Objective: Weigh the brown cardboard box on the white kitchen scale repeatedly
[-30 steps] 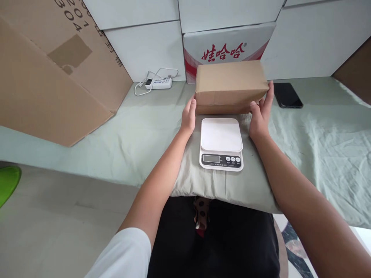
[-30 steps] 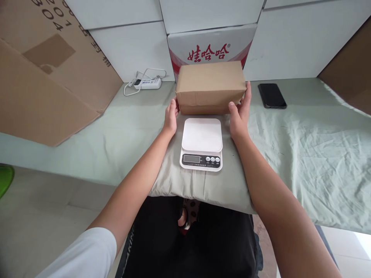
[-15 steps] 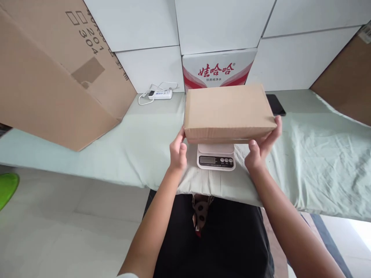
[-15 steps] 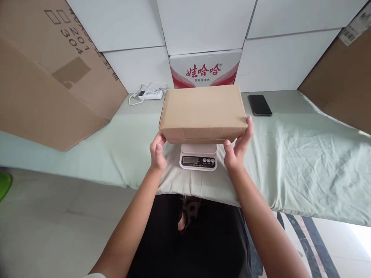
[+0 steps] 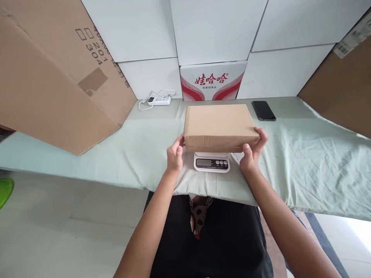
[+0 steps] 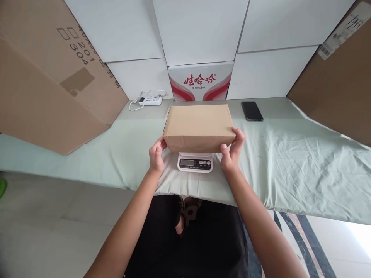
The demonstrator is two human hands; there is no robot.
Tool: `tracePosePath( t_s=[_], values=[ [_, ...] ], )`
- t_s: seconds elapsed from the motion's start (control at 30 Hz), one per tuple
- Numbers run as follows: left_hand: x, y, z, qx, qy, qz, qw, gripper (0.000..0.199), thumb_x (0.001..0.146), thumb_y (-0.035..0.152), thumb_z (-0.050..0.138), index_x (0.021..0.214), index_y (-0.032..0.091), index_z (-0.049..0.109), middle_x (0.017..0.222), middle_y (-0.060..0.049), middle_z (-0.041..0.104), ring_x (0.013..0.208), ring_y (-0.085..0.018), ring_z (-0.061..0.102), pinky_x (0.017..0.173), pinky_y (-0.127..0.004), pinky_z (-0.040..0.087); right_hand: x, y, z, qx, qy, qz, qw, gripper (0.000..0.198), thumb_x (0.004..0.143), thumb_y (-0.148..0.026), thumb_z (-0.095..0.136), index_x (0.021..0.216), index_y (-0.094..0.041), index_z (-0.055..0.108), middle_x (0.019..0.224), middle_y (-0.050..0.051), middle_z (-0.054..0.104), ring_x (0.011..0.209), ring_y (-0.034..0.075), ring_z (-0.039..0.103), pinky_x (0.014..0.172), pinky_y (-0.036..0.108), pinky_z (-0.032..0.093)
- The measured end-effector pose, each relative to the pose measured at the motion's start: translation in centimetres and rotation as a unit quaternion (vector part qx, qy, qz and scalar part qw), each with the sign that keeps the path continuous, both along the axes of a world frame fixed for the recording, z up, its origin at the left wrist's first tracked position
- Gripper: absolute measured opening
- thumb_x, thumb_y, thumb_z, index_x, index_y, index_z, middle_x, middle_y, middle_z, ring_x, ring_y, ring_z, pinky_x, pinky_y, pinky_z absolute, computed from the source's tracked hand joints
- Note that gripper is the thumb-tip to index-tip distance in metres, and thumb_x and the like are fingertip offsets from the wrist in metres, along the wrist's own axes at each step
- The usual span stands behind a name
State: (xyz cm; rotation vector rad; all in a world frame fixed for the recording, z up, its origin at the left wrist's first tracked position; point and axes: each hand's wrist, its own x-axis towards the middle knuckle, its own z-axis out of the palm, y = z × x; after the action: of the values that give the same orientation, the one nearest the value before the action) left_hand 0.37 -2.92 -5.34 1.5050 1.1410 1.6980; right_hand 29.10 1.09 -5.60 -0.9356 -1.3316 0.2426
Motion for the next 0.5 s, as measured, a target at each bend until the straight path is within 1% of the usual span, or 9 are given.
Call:
tracePosePath(
  t_s=[0.07,0.2,0.33,0.4,0.5],
  values=[
    [0.0,0.0,0.0,0.002,0.003,0.001,1.0,0.086,0.103,0.087,0.044,0.147,0.021,0.076,0.149,-0.019,0.081,0.145,-0.039,0.075,0.116,-0.051,0.065,0.1,0.1,-0.1,-0.002,0.0,-0.005,1.0,0.077,0.084,-0.079,0.06,0.146,-0.035,0.052,0.141,0.011,0.051,0.139,0.041,0.054,0.122,0.071,0.045],
    [0.0,0.1,0.0,0.022,-0.003,0.016,1.0,0.085,0.103,0.085,0.047,0.153,0.022,0.073,0.159,-0.018,0.075,0.154,-0.039,0.068,0.126,-0.052,0.06,0.3,0.3,0.1,0.006,0.021,-0.013,1.0,0.08,0.086,-0.08,0.056,0.152,-0.036,0.051,0.138,0.012,0.053,0.134,0.039,0.058,0.119,0.07,0.047],
    [0.2,0.2,0.0,0.008,-0.022,0.005,1.0,0.085,0.104,0.085,0.047,0.154,0.021,0.073,0.159,-0.018,0.075,0.153,-0.038,0.069,0.127,-0.052,0.06,0.2,0.2,0.8,0.0,0.042,-0.011,0.999,0.082,0.089,-0.08,0.051,0.158,-0.036,0.05,0.132,0.011,0.059,0.127,0.039,0.063,0.114,0.07,0.051],
    [0.3,0.2,0.1,-0.006,-0.022,-0.003,1.0,0.086,0.103,0.086,0.048,0.155,0.022,0.072,0.16,-0.018,0.074,0.153,-0.038,0.07,0.127,-0.052,0.06,0.0,-0.2,1.2,0.002,0.034,-0.003,0.999,0.08,0.092,-0.079,0.05,0.158,-0.035,0.052,0.135,0.013,0.062,0.13,0.04,0.064,0.117,0.072,0.049],
    [0.5,0.0,0.2,-0.012,-0.014,-0.013,1.0,0.086,0.103,0.086,0.048,0.156,0.022,0.071,0.162,-0.017,0.073,0.154,-0.039,0.069,0.129,-0.052,0.058,-0.5,-0.8,1.4,0.005,0.002,-0.007,1.0,0.074,0.096,-0.076,0.051,0.157,-0.033,0.057,0.146,0.015,0.061,0.142,0.043,0.061,0.124,0.074,0.046]
  ],
)
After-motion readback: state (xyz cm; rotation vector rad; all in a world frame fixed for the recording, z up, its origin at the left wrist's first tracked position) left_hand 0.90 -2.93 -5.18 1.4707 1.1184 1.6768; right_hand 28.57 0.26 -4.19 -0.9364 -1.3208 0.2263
